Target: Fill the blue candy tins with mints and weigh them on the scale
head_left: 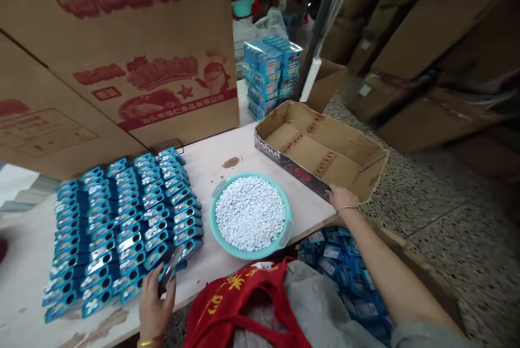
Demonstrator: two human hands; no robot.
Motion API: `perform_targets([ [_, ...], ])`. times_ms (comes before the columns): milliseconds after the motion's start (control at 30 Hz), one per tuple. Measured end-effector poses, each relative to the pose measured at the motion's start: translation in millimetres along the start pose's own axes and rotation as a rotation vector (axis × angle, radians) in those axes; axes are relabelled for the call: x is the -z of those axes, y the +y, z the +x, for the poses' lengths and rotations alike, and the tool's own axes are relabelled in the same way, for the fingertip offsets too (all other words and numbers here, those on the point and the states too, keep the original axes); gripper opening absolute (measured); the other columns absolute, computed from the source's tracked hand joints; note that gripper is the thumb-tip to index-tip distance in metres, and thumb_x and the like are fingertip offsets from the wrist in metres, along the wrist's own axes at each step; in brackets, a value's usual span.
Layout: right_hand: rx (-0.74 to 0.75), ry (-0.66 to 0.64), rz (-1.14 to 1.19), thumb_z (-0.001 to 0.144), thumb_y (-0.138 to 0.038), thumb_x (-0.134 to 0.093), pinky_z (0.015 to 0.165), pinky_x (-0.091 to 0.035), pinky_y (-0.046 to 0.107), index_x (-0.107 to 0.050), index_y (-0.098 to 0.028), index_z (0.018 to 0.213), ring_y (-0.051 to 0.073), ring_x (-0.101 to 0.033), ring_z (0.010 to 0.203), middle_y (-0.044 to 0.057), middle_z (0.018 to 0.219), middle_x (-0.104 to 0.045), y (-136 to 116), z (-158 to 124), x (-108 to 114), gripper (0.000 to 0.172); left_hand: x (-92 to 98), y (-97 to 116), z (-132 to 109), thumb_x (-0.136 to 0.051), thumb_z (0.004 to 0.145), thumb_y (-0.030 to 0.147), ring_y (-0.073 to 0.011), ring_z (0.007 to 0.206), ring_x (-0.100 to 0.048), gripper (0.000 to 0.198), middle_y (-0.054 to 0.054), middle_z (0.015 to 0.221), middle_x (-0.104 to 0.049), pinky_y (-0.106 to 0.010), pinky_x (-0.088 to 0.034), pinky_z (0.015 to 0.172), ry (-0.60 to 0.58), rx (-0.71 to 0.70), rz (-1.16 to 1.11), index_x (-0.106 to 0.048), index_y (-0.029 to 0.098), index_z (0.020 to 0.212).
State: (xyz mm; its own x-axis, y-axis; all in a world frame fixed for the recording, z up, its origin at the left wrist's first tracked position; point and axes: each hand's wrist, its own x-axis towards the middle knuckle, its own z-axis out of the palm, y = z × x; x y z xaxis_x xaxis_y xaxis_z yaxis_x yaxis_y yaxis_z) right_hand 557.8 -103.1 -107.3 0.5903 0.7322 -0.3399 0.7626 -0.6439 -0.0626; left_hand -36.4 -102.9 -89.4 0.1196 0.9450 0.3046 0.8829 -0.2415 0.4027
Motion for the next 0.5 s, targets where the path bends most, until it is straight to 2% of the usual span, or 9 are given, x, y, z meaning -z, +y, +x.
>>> perform_targets([
  [100,-0.082,0.034,0.022,0.096,-0.037,-0.032,0.069,-0.048,0.037,-0.064,-0.021,0.112,0.029,-0.069,0.085,0.018,0.096,-0.072,24,-27,-18,0.039,-17.3,28,27,-0.05,0.084,0.035,-0.0259,0.095,-0.06,0.031,-0.01,0.104,-0.059,-0.041,-0.052,0.081,-0.076,-0.109,-0.066,-0.053,0.022,0.113],
  [233,-0.276,0.058,0.059,0.094,-0.046,-0.033,0.066,-0.048,0.039,-0.063,-0.022,0.116,0.031,-0.069,0.078,0.019,0.091,-0.073,74,-104,-57,0.044,-42.4,52,61,-0.049,0.083,0.032,-0.0251,0.098,-0.06,0.029,-0.009,0.103,-0.06,-0.041,-0.051,0.087,-0.198,-0.202,-0.134,-0.056,0.02,0.109],
  [367,-0.381,0.04,0.152,0.094,-0.043,-0.033,0.07,-0.049,0.042,-0.061,-0.019,0.118,0.033,-0.069,0.081,0.019,0.093,-0.073,109,-206,-115,0.044,-64.1,69,84,-0.049,0.084,0.03,-0.0242,0.098,-0.059,0.026,-0.009,0.102,-0.06,-0.04,-0.049,0.089,-0.252,-0.289,-0.197,-0.056,0.019,0.106],
  [500,-0.495,-0.011,0.278,0.089,-0.04,-0.036,0.072,-0.052,0.043,-0.065,-0.018,0.109,0.034,-0.07,0.081,0.017,0.083,-0.073,110,-287,-186,0.041,-81.2,93,98,-0.049,0.086,0.03,-0.0228,0.097,-0.058,0.025,-0.009,0.101,-0.059,-0.039,-0.049,0.088,-0.331,-0.373,-0.264,-0.056,0.018,0.107],
])
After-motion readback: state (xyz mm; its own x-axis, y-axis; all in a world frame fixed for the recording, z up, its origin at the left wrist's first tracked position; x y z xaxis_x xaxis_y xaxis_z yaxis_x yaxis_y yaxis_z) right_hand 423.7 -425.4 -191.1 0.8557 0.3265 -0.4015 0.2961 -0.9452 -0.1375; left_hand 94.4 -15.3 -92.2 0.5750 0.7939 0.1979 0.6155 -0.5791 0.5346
